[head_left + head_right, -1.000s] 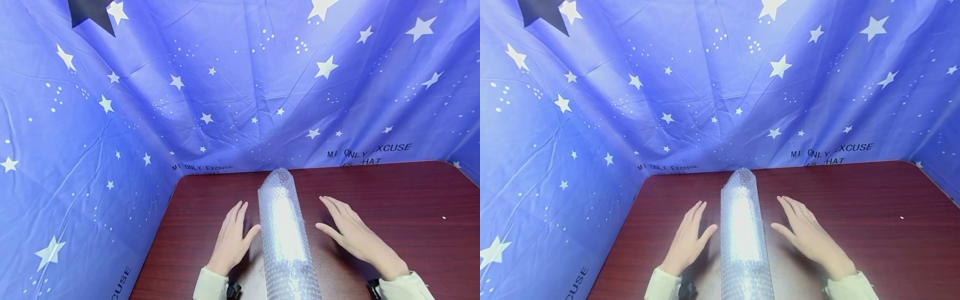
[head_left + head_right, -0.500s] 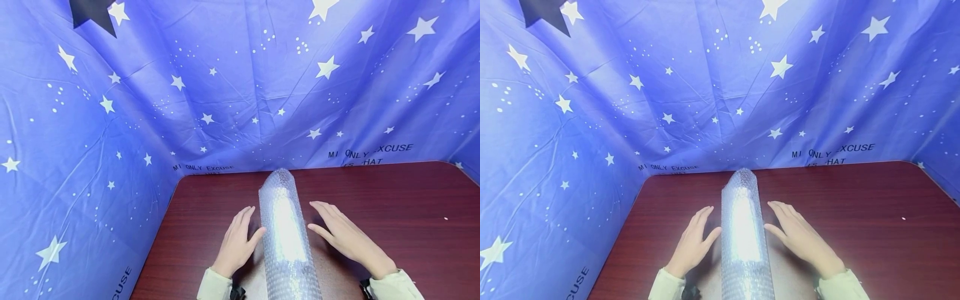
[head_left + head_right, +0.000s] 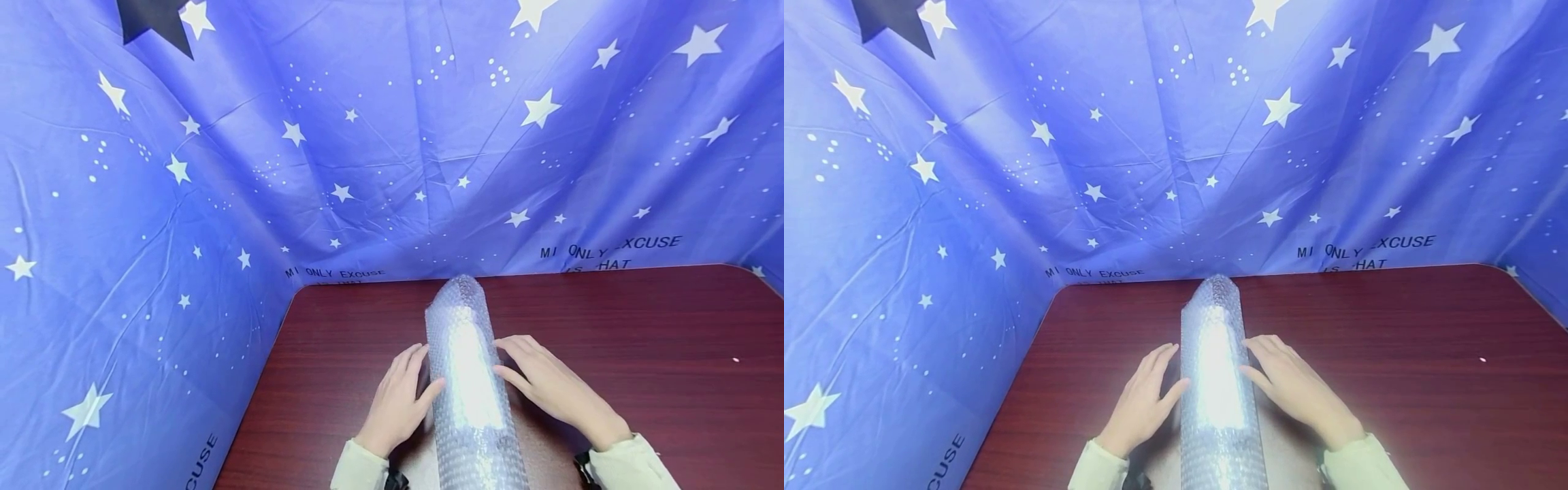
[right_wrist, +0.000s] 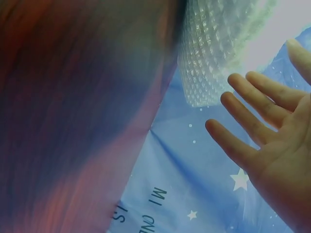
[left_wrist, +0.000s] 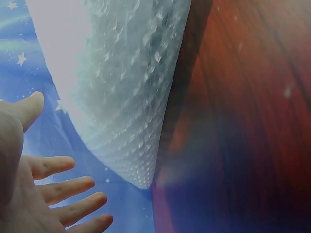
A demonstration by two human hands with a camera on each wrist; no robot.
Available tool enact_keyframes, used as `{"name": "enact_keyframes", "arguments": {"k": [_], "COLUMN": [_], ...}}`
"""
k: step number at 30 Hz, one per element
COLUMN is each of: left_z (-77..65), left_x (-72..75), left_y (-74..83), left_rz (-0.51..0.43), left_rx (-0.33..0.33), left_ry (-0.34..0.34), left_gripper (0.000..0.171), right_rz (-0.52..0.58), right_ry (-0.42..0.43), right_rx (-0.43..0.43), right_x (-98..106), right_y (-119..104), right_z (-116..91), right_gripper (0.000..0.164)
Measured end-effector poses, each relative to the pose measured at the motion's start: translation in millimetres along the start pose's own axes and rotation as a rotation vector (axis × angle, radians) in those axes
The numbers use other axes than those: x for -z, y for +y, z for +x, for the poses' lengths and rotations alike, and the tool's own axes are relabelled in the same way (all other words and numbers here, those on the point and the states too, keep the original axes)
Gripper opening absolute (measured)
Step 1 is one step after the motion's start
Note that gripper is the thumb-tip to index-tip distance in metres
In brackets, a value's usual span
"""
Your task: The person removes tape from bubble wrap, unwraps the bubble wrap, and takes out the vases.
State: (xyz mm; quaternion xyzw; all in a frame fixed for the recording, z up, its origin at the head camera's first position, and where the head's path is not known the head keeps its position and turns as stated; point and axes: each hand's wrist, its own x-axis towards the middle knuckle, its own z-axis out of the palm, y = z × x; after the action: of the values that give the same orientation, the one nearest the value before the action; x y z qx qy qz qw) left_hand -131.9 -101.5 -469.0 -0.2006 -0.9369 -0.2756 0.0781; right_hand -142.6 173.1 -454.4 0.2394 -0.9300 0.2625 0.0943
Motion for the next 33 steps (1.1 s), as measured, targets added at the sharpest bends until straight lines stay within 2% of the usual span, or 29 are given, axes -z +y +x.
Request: {"name": "enact_keyframes", "arguments": {"k": [14,21,27,33], "left_z": [-2.8,-3.2,-3.0,-1.1], "left_x": [-8.7,-11.2,-12.2,-12.5], "left_y": [6.1,6.3,6.1,6.6], "left_rz": [-0.045,-0.068,-0.079,-0.087], "left_rx": [-0.011,0.020,0.027,0.023], "left_ry": [-0.059,-0.094,-0.109,-0.107], "left_gripper": [0.063,0.065,0.066,0.065], "right_rz": [-0.012,-0.012,-0.002,-0.010], "right_ry": [-0.001,0.009,0.025,0.047], "right_rx": [0.007,0.019,0.046,0.068], "right_x": [-4.0,-6.6,-7.2,-7.8], "right_y": [-1.7,-1.2,-0.4,1.8], "right_z": [0.0,1.2,1.8,3.2], "right_gripper": [0.031,0.026,0.012,0.010]}}
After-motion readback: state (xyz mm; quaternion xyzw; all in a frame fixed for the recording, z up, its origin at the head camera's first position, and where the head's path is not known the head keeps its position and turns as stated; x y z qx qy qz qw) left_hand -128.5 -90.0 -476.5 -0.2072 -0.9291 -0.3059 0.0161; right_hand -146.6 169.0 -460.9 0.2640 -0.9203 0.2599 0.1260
